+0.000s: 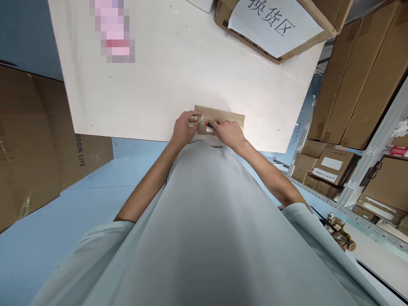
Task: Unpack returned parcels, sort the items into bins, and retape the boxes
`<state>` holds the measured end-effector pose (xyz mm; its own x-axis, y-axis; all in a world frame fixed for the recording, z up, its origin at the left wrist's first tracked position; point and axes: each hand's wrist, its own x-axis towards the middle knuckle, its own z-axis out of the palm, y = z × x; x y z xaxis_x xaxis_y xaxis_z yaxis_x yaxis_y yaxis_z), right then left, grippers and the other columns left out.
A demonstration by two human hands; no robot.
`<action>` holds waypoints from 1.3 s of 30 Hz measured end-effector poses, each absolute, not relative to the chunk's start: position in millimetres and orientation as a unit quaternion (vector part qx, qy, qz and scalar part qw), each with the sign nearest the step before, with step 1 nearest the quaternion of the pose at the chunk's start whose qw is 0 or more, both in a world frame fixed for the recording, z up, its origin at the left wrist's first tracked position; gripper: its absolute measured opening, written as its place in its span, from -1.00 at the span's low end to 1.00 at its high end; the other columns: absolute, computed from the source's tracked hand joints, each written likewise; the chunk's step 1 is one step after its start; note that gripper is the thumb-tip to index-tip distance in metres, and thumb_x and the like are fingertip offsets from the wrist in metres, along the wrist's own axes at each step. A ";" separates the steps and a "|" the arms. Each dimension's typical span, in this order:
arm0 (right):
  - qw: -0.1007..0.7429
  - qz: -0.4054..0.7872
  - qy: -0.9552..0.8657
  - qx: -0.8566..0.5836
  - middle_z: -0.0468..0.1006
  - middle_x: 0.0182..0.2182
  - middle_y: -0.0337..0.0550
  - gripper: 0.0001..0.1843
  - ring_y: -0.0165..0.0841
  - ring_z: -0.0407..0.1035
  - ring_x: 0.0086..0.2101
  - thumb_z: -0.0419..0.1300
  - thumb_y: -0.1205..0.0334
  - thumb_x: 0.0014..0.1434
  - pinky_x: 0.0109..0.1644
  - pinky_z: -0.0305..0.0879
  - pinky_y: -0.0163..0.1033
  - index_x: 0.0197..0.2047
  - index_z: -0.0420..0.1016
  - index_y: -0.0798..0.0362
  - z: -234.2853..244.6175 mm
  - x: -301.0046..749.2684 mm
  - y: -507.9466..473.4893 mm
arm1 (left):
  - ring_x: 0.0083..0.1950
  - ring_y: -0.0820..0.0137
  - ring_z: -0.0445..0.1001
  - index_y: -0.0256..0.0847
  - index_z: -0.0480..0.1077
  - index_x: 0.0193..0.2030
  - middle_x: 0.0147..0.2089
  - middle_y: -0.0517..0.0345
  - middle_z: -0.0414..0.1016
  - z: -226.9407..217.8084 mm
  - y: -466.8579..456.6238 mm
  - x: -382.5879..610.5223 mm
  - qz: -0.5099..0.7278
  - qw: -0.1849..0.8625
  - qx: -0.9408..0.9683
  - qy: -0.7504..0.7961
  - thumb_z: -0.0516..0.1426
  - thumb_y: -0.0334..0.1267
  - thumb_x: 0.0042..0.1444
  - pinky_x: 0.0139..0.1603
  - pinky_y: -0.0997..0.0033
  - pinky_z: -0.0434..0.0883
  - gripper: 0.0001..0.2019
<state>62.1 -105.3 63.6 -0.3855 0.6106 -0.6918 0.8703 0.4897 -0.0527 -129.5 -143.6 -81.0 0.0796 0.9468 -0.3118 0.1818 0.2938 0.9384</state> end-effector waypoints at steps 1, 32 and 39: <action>0.310 -0.210 0.806 0.458 0.68 0.21 0.21 -0.47 -0.01 0.64 0.01 -0.13 0.20 0.71 -0.04 0.32 -0.10 0.53 0.43 0.04 62.8 62.0 -105.1 | 0.21 0.12 0.68 -0.08 0.61 0.19 0.26 0.01 0.63 -80.6 -143.3 -129.5 0.348 0.555 0.481 0.583 0.35 -0.32 0.22 0.38 -0.02 0.67 -0.61; 0.315 -0.246 0.798 0.450 0.69 0.13 0.24 -0.45 -0.01 0.64 0.04 0.08 0.56 0.50 -0.01 0.42 -0.08 0.47 0.48 0.17 62.4 79.7 -90.4 | 0.09 0.12 0.73 -0.08 0.62 0.20 0.30 -0.03 0.68 -68.0 -144.9 -125.7 0.323 0.537 0.446 0.639 0.33 -0.22 0.16 0.24 -0.02 0.70 -0.57; 0.316 -0.243 0.777 0.487 0.74 0.01 0.23 -0.50 -0.03 0.65 -0.08 0.12 0.53 0.46 -0.11 0.32 -0.09 0.37 0.56 0.15 65.0 145.4 -91.6 | 0.08 0.14 0.70 -0.08 0.60 0.16 0.31 0.00 0.69 -59.5 -143.4 -123.2 0.314 0.521 0.446 0.656 0.35 -0.17 0.15 0.26 -0.01 0.71 -0.58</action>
